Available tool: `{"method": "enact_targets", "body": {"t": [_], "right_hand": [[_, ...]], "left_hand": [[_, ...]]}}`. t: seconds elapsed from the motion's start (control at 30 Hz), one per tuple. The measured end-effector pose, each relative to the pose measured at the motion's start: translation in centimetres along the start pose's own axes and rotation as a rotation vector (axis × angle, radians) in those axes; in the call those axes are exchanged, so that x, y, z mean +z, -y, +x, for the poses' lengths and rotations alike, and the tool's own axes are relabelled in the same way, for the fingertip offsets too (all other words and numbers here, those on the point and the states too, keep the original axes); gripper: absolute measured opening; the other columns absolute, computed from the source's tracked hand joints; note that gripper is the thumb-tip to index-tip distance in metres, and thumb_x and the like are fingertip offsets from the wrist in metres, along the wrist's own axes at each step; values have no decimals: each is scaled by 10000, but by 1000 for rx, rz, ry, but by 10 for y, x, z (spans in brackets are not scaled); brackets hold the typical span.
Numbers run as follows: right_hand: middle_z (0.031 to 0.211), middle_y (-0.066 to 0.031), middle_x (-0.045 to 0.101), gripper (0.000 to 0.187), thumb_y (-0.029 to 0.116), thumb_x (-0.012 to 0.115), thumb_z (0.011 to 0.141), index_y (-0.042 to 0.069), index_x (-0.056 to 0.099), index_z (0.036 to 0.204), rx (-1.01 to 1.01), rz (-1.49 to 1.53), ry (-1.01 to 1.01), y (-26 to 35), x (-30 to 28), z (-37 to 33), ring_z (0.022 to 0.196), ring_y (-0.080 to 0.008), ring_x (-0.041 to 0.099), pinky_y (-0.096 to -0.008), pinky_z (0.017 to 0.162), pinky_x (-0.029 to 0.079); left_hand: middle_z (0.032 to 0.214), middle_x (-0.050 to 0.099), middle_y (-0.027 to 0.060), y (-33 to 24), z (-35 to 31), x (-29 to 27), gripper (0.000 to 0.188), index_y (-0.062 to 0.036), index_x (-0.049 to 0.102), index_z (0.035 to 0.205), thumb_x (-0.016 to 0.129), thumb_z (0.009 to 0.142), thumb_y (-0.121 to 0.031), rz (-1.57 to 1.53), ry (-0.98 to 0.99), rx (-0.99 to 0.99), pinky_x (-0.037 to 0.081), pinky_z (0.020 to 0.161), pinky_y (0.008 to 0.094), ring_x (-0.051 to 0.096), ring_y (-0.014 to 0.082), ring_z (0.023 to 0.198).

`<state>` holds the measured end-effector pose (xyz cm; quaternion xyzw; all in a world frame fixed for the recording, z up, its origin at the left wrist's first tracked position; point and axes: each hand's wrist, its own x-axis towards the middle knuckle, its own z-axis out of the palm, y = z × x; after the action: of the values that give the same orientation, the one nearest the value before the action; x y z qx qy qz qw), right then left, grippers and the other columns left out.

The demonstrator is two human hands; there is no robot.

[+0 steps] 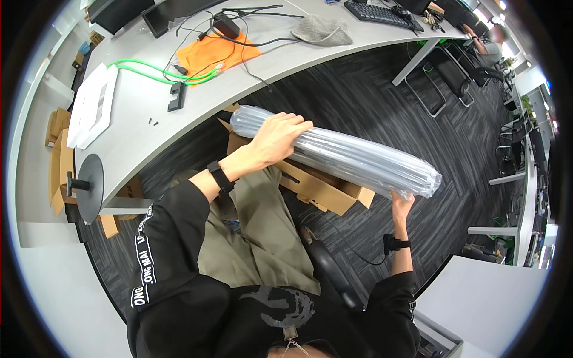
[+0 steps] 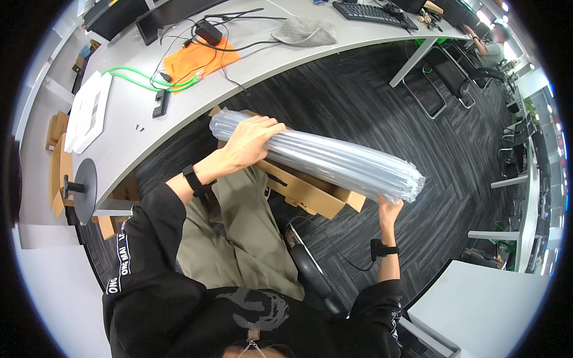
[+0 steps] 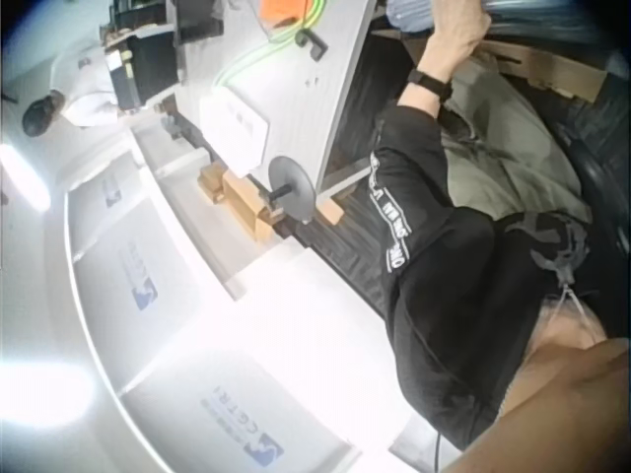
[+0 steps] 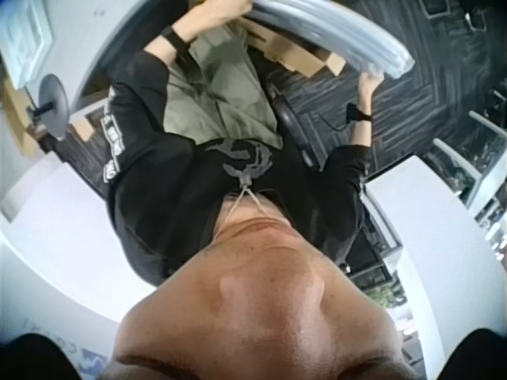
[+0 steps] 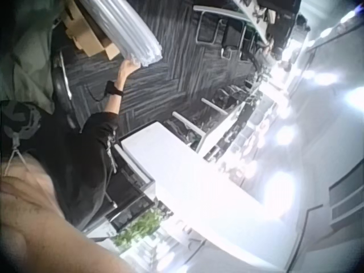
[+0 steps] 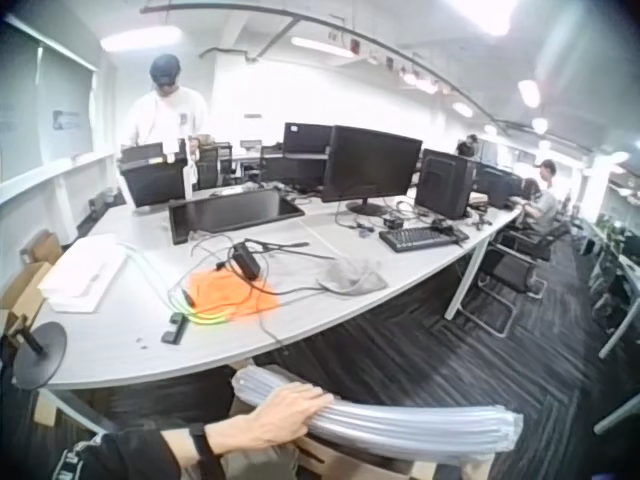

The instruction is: Assemble a computer monitor stand by joining the base and the neck.

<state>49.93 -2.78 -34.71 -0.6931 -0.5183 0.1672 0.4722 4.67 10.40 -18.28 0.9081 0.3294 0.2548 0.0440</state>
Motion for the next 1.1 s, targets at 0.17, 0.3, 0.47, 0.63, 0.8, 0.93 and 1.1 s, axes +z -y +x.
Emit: {"method": "enact_targets", "body": {"t": [0.17, 0.3, 0.47, 0.63, 0.8, 0.93, 1.1], "right_hand": [[976, -111, 721, 283, 21, 757, 796, -57, 669, 1054, 39, -3, -5, 18, 21, -1, 891, -170, 658, -313, 812, 507], [965, -122, 727, 338, 19, 755, 780, -27, 659, 1101, -33, -46, -28, 24, 50, -8, 911, -177, 680, -324, 817, 524], [895, -103, 729, 335, 35, 768, 768, -31, 658, 1077, 138, 111, -18, 7, 90, -41, 833, -192, 686, -320, 760, 531], [967, -95, 702, 284, -18, 742, 758, -31, 657, 1028, 52, 159, -41, -27, 138, -52, 881, -186, 644, -327, 788, 513], [1096, -106, 648, 412, -15, 725, 796, -14, 578, 1181, 235, 267, 108, -68, 159, -38, 1017, -231, 599, -351, 883, 481], [1100, -143, 649, 420, 19, 744, 800, -33, 574, 1181, 182, 121, 214, -83, 171, -29, 1025, -262, 601, -373, 898, 480], [1214, -151, 655, 512, 265, 773, 846, -10, 596, 1240, 138, -219, 611, -84, 144, -19, 1067, -282, 626, -408, 923, 492]], "left_hand": [[964, 626, 111, 26, -14, 16, 505, -41, 597, 1062, 629, 573, 81, -45, -44, -26, 497, 853, 418, 609, 324, 963], [981, 647, 144, 52, -18, 14, 460, -22, 620, 1019, 605, 575, 98, -21, -38, -75, 498, 873, 422, 609, 353, 983], [886, 616, 131, 60, -15, 4, 377, -26, 615, 974, 574, 626, 110, -16, 18, -30, 490, 817, 427, 596, 361, 901], [868, 608, 120, 58, -11, 8, 365, -33, 623, 981, 585, 646, 106, 18, 103, -31, 484, 810, 423, 595, 344, 884], [859, 601, 125, 64, 1, 30, 363, -23, 606, 980, 582, 647, 121, 22, 92, -33, 482, 809, 423, 594, 342, 872], [853, 600, 128, 64, 13, 60, 354, -26, 595, 959, 582, 639, 124, 34, 139, 2, 482, 800, 428, 595, 345, 865], [871, 604, 127, 84, 13, 87, 369, -37, 593, 962, 577, 634, 130, 9, 244, -25, 488, 807, 431, 599, 345, 892]]}}
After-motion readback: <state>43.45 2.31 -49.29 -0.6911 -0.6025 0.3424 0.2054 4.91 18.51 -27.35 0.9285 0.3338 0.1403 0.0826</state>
